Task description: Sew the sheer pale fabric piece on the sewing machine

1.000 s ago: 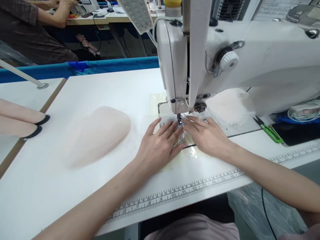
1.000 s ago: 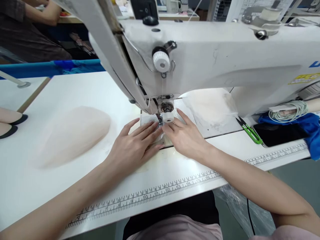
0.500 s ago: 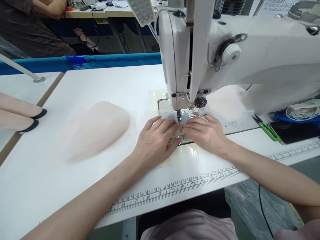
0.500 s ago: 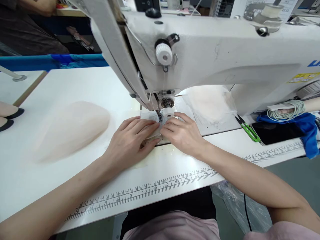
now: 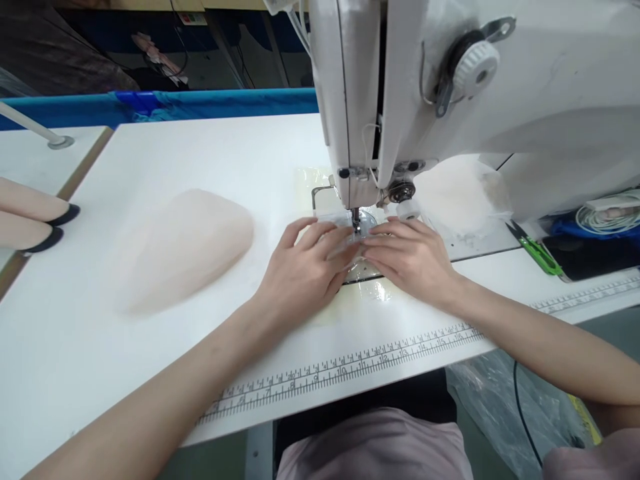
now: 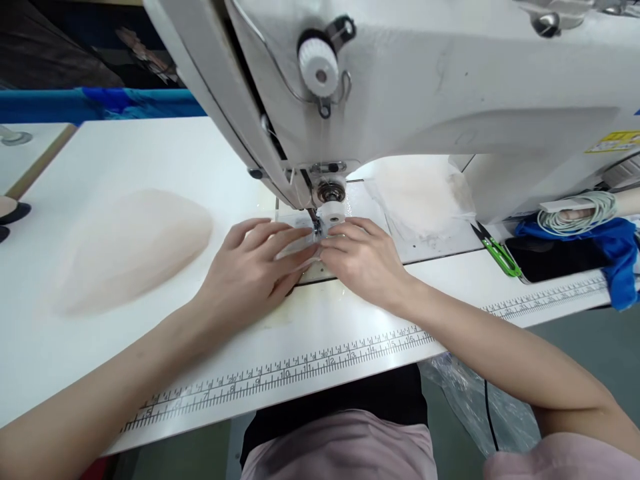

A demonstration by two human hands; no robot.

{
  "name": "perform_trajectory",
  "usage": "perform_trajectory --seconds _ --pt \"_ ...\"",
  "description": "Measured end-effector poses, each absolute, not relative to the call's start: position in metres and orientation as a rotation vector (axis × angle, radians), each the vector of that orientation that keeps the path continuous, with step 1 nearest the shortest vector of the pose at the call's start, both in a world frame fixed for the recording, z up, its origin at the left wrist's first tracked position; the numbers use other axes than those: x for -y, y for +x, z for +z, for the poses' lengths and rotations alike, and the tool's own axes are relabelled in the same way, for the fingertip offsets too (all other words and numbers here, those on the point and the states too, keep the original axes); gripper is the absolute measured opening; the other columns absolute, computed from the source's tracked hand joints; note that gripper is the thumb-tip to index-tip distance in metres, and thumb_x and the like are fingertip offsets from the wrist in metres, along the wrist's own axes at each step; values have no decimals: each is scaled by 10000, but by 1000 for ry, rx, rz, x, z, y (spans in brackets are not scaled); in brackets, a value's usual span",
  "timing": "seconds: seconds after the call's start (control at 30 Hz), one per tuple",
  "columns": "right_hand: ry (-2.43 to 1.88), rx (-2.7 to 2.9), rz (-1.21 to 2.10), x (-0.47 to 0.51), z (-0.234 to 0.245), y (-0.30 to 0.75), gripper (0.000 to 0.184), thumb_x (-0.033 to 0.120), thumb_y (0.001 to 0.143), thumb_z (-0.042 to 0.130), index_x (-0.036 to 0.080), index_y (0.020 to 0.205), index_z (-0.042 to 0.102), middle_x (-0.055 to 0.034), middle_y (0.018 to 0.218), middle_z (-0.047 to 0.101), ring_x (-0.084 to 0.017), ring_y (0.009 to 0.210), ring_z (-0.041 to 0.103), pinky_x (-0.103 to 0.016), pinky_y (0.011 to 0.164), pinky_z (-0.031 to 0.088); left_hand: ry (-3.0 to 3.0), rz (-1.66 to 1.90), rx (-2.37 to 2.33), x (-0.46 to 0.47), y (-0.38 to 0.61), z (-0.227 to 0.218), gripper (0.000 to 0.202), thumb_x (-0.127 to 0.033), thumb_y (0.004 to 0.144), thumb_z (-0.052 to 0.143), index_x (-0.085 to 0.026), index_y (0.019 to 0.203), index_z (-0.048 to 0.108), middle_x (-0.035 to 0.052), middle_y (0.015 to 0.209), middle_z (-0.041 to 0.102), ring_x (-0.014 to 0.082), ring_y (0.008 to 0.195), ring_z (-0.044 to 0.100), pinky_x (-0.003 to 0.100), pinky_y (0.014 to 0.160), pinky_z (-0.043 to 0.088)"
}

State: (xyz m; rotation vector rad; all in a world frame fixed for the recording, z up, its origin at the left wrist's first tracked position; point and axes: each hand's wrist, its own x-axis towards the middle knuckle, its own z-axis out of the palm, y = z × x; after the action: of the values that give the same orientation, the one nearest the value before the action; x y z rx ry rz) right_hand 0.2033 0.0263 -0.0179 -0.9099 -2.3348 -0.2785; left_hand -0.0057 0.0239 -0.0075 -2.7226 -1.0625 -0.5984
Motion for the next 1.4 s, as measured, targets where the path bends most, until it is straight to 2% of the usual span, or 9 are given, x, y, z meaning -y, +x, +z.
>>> perform_trajectory --seconds 0.13,0.27,0.37,1.13,1.27,1.4 --pt "-858 2409 -331 -20 -19 205 207 171 931 536 194 908 741 0 999 759 -156 986 684 -373 1048 467 -2696 -532 935 -15 -8 -10 299 -195 956 471 -179 1208 629 83 1258 653 253 1209 580 472 1015 430" --pt "-849 2454 -299 -17 -16 205 222 202 939 522 159 984 735 -50 1047 747 -182 1028 677 -419 1056 473 -2704 -539 910 -16 -9 -11 306 -198 967 457 -142 1222 615 108 1244 650 240 1178 611 470 1028 427" --pt "-841 2453 -317 -16 -15 205 232 199 943 513 148 980 735 -53 1042 748 -185 1020 683 -422 1049 486 -2716 -552 905 -17 -9 -10 306 -191 962 467 -127 1222 615 123 1235 651 244 1159 624 473 1033 422" --pt "-915 2464 -292 -23 -16 203 248 210 939 515 135 1031 733 -92 1091 730 -214 1069 666 -438 1018 477 -2717 -590 987 -28 -7 -12 313 -212 966 455 -179 1238 608 111 1242 650 248 1147 632 560 1096 349" --pt "-912 2454 -315 -23 -16 203 253 220 944 511 138 1040 730 -87 1088 732 -209 1068 660 -430 1028 453 -2699 -580 956 -22 -9 -9 294 -206 964 475 -188 1220 618 93 1220 667 241 1134 640 535 1065 381" --pt "-915 2425 -361 -23 -15 205 257 164 942 478 159 999 729 -41 1043 749 -178 1010 669 -402 1041 431 -2678 -551 897 -13 -9 -5 278 -181 955 486 -142 1185 638 99 1168 695 230 1082 667 495 1052 406"
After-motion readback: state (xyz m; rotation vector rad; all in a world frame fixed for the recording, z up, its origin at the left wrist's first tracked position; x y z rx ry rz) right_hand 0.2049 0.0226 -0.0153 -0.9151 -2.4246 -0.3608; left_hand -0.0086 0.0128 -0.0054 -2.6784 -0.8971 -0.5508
